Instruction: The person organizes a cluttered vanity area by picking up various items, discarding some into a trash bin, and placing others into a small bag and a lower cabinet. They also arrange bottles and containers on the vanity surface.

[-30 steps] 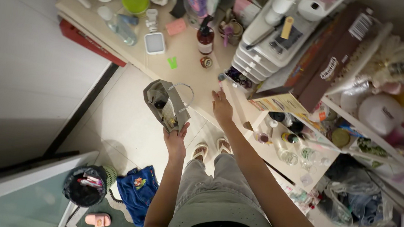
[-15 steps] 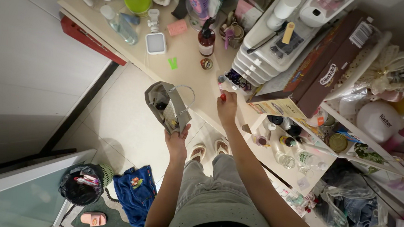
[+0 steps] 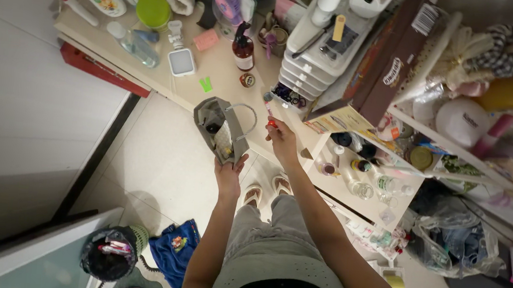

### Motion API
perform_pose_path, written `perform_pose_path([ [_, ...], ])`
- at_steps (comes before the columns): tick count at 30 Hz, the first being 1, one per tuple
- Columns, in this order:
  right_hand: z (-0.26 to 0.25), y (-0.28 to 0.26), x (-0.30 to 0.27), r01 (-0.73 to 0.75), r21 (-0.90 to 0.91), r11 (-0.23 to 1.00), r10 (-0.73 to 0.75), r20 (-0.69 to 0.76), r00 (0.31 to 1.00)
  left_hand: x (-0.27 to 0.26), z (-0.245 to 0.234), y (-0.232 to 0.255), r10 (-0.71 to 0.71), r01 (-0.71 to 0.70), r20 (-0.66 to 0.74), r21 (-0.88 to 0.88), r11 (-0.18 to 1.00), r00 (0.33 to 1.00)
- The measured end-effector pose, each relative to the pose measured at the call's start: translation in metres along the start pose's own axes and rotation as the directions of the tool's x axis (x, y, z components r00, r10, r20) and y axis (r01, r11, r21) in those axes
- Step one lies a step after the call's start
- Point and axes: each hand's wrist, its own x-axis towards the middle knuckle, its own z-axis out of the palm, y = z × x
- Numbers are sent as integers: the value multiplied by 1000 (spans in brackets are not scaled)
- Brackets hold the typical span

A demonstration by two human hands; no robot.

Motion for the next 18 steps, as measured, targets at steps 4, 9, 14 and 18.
perform_pose_path([
  [4, 1, 17, -12, 60, -1, 998, -59, -85, 995, 9, -1, -4, -111, 111, 25, 10, 994, 993],
  [9, -5, 66, -16, 131, -447, 885, -258, -236, 937, 6, -6, -9, -123, 123, 50, 16, 992, 991],
  [14, -10, 95, -4, -92, -673, 734, -134, -277, 952, 2, -21, 2, -93, 93, 14, 32, 995, 996],
  [18, -4, 93, 7, -148, -784, 603, -90, -252, 964, -1, -38, 10, -56, 56, -48, 4, 998, 997],
])
